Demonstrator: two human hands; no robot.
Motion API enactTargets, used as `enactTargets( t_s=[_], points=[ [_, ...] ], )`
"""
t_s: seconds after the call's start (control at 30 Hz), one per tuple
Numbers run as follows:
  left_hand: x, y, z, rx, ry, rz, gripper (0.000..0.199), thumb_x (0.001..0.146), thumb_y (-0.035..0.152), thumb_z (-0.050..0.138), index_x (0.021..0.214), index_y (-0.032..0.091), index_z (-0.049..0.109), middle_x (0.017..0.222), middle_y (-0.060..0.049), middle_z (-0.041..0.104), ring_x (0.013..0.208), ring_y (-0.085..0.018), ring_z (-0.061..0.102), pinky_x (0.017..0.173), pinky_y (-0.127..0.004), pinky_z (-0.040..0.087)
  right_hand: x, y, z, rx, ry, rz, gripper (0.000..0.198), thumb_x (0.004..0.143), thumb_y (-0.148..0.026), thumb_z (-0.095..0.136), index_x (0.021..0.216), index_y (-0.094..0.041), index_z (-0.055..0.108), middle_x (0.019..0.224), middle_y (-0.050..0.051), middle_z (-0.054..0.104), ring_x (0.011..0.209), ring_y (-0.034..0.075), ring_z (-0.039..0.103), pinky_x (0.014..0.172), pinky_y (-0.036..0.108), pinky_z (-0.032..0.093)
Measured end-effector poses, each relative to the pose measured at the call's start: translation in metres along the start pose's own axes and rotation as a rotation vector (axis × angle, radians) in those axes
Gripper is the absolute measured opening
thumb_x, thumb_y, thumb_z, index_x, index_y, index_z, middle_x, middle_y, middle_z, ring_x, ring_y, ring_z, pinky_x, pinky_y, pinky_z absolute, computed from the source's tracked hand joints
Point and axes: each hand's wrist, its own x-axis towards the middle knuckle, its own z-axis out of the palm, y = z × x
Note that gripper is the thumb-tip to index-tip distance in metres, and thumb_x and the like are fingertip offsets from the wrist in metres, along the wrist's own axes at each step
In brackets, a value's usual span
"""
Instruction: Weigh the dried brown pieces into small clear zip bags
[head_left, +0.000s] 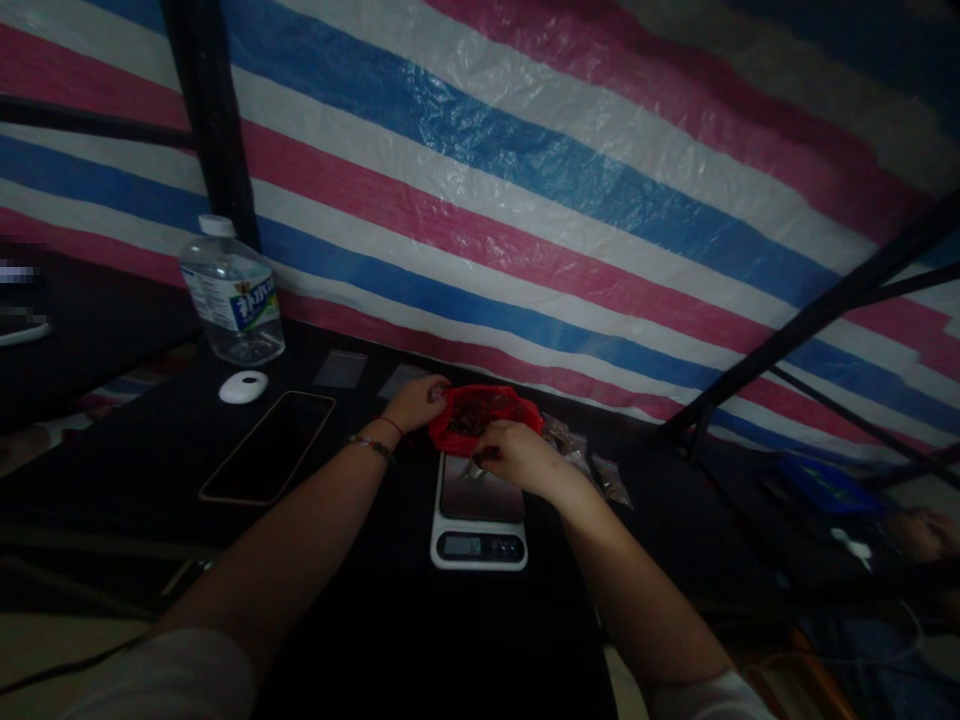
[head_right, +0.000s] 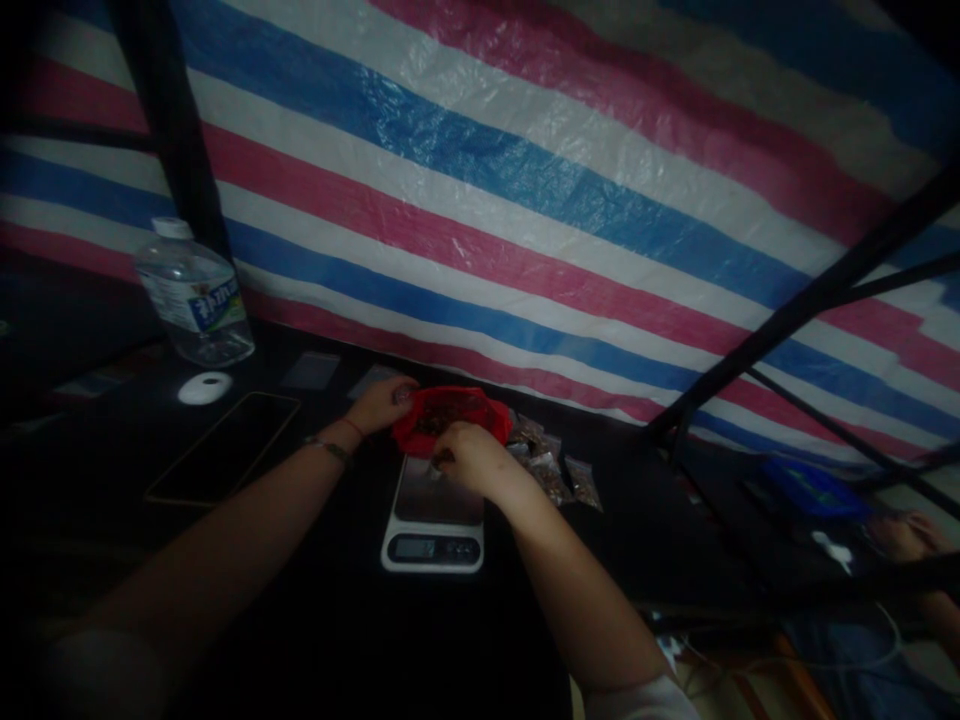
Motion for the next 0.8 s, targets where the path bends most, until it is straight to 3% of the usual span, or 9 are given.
enactTargets(
  t_s=[0.27,0.43,0.6,0.8],
  points=[
    [0.0,-0.002,0.001,-0.021,-0.005,-0.007,0.038,0.074,0.027,0.048,0.108,0.018,0.063,0.102,-0.006,0.069,0.092,-0.021,0.064,0.083,-0.03,0.049,-0.003,0.002,-0.006,0.12,0.04,0.082,0.021,0.076,-0.008,0.059,0.089,-0.019,0.072,0.091,0.003,0.072,0.084,0.016,0.064,0.077,0.023,0.045],
    [0.001,-0.001,0.0,-0.013,-0.024,-0.014,0.039,0.072,0.026,0.049,0.107,0.018,0.064,0.101,-0.006,0.069,0.09,-0.022,0.064,0.083,-0.031,0.049,0.012,0.038,-0.009,0.092,0.208,0.259,0.025,0.079,-0.009,0.055,0.095,-0.019,0.072,0.098,0.004,0.072,0.089,0.016,0.064,0.083,0.025,0.046],
    [0.002,-0.001,0.001,-0.001,-0.016,-0.015,0.039,0.073,0.026,0.049,0.108,0.018,0.063,0.102,-0.006,0.069,0.091,-0.021,0.064,0.083,-0.031,0.049,0.046,0.07,0.011,0.088,0.055,0.227,0.026,0.077,-0.009,0.058,0.097,-0.018,0.072,0.102,0.005,0.072,0.094,0.017,0.065,0.086,0.025,0.046],
    [0.003,-0.005,0.003,0.005,-0.018,0.004,0.038,0.073,0.026,0.049,0.107,0.019,0.064,0.103,-0.005,0.069,0.093,-0.021,0.064,0.085,-0.03,0.049,0.077,0.073,0.036,0.066,-0.131,0.118,0.04,0.073,-0.012,0.066,0.113,-0.017,0.066,0.113,0.007,0.068,0.101,0.02,0.063,0.09,0.025,0.045]
  ],
)
